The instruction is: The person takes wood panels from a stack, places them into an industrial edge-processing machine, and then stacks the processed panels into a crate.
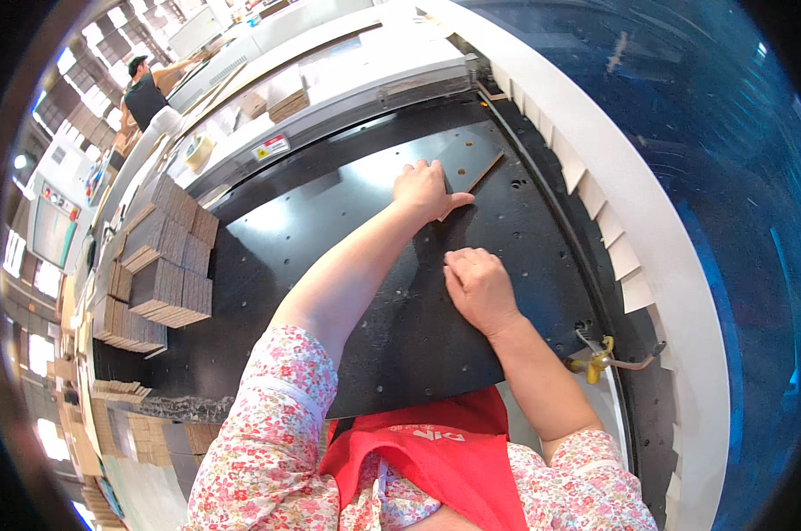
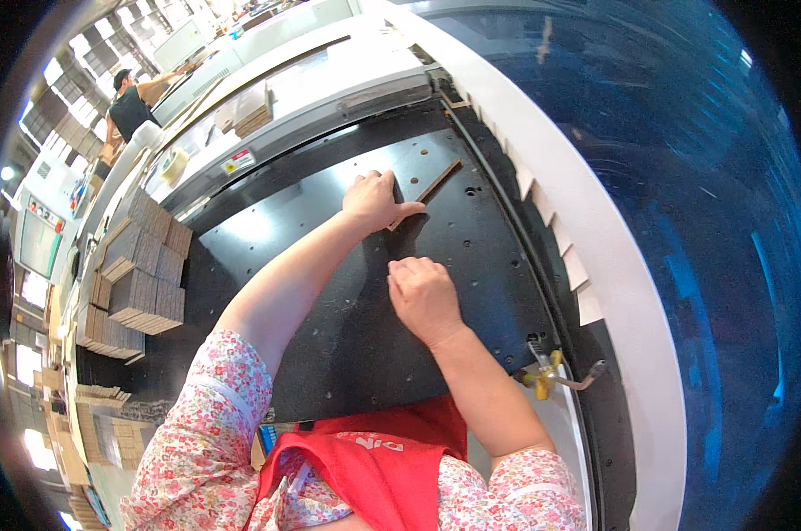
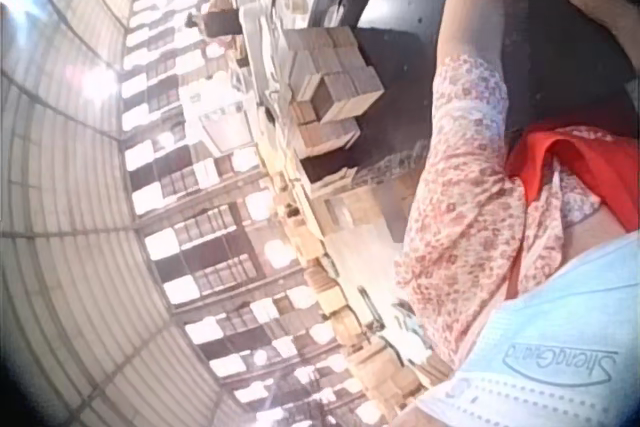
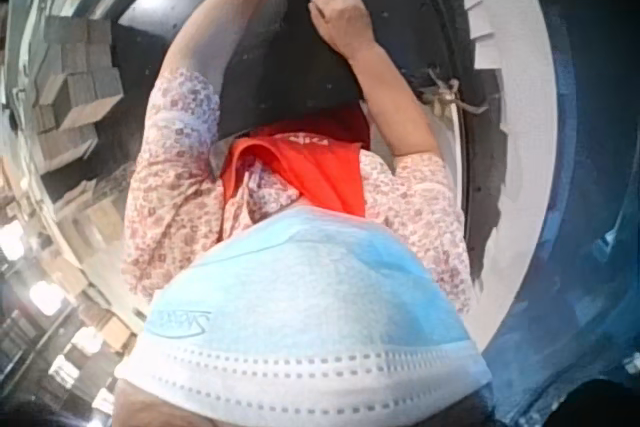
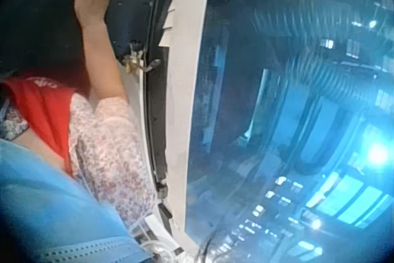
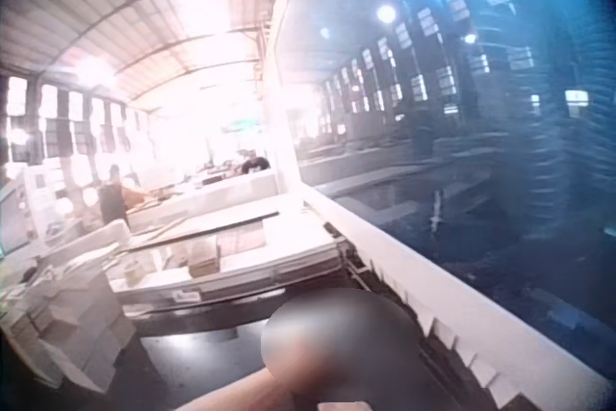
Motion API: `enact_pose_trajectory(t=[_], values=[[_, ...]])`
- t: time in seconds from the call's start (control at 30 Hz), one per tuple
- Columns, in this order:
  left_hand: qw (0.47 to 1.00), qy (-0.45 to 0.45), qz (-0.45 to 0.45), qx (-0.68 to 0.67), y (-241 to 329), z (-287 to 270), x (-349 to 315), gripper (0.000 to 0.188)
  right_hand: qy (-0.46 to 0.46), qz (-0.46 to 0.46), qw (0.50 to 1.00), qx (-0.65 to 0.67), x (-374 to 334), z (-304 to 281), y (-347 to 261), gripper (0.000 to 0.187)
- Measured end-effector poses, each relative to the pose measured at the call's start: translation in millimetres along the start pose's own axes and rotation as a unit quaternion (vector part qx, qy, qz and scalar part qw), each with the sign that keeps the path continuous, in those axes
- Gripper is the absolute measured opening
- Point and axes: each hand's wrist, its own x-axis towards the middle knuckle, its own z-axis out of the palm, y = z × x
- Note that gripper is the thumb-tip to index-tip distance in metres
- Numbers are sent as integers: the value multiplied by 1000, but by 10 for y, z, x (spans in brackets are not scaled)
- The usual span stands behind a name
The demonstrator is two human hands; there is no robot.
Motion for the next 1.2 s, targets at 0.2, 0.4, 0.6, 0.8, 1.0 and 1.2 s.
enact_pose_trajectory(t=[0.2, 0.4, 0.6, 0.8, 1.0, 1.2], values=[[998, 26, -23, -48, 494, -46, 379, 103, 33, -30, 999, -5, -3, 87, 35, 5], [992, -28, -37, -115, 462, -131, 798, 87, -29, -18, 999, 2, 14, 127, -4, 5], [994, 49, -10, -93, 589, -392, 957, 36, -44, -24, 999, -13, 4, 140, 23, 7], [920, 170, 247, 251, 524, -103, 872, 14, -49, -21, 999, 8, 23, 120, -30, 10], [945, 198, 189, 178, 459, -21, 814, 9, -30, -39, 999, -14, 12, 153, 6, 9], [938, 197, 188, 212, 405, -100, 790, 7, -29, -41, 999, -16, 36, 131, -7, 8]])
